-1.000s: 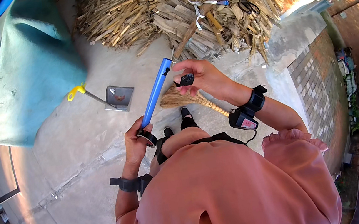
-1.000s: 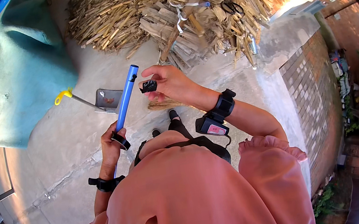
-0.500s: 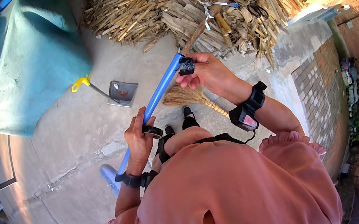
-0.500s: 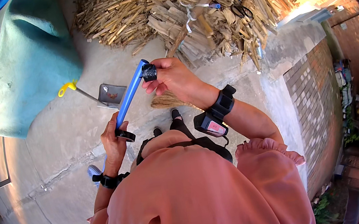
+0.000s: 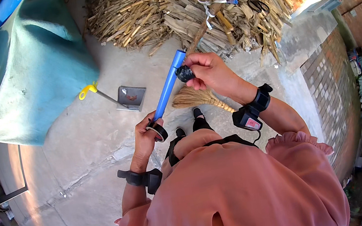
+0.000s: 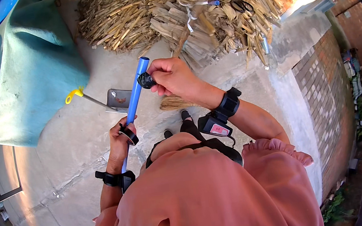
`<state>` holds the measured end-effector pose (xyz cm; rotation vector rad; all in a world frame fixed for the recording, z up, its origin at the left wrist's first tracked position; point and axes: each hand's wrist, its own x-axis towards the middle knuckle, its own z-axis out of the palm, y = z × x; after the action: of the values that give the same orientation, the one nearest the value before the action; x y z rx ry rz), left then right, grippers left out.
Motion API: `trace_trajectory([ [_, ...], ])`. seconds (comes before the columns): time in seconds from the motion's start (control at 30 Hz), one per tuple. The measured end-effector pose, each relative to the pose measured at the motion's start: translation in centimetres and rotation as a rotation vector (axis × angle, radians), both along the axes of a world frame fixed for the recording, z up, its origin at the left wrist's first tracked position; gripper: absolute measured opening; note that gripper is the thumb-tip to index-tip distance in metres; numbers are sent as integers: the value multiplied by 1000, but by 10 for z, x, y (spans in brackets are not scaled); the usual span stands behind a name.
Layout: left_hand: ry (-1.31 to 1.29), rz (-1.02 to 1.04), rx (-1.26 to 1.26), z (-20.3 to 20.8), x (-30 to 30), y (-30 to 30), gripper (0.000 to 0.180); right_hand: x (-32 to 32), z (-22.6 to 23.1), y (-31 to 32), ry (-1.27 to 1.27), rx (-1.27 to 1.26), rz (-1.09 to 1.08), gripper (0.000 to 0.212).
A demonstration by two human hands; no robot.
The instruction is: The person attaches components to a blue pole handle by hand, wraps tape around the connections, uses shears to cut the tape, and assembles parts of a broom or mop attachment.
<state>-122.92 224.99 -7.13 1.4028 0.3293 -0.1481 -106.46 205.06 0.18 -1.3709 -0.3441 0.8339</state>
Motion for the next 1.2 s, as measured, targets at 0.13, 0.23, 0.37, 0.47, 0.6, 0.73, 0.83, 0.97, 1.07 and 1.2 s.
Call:
trace_trajectory([
  [0.13,-5,-46,-227,4,5,-2,30,-12,6,9,-253,-33,-81,14],
  [0.23,-49,-70,-410,4,13,9,41,-33,21,10,-442,-30,423,14],
  [0.37,-56,-133,-534,6,12,23,48,16,-10,-8,-255,-3,192,24],
  [0.47,-7,-188,-392,5,12,22,47,33,-7,-15,-284,-22,-31,30],
  [0.6,-34,-142,-323,6,6,14,41,20,-13,-10,-303,-57,2,31],
  [0.73,-101,-66,-333,14,13,8,36,13,-18,-5,-318,-117,-46,8],
  [0.83,-158,20,-307,23,22,6,31,5,-19,1,-377,-283,15,18],
  [0.97,-150,8,-293,27,24,2,28,3,-26,6,-210,-270,-44,18],
  [1.07,-131,6,-255,29,25,2,27,2,-32,6,-160,-265,-42,14],
  [1.2,-111,19,-203,27,26,6,26,-5,-35,8,36,-97,7,4],
])
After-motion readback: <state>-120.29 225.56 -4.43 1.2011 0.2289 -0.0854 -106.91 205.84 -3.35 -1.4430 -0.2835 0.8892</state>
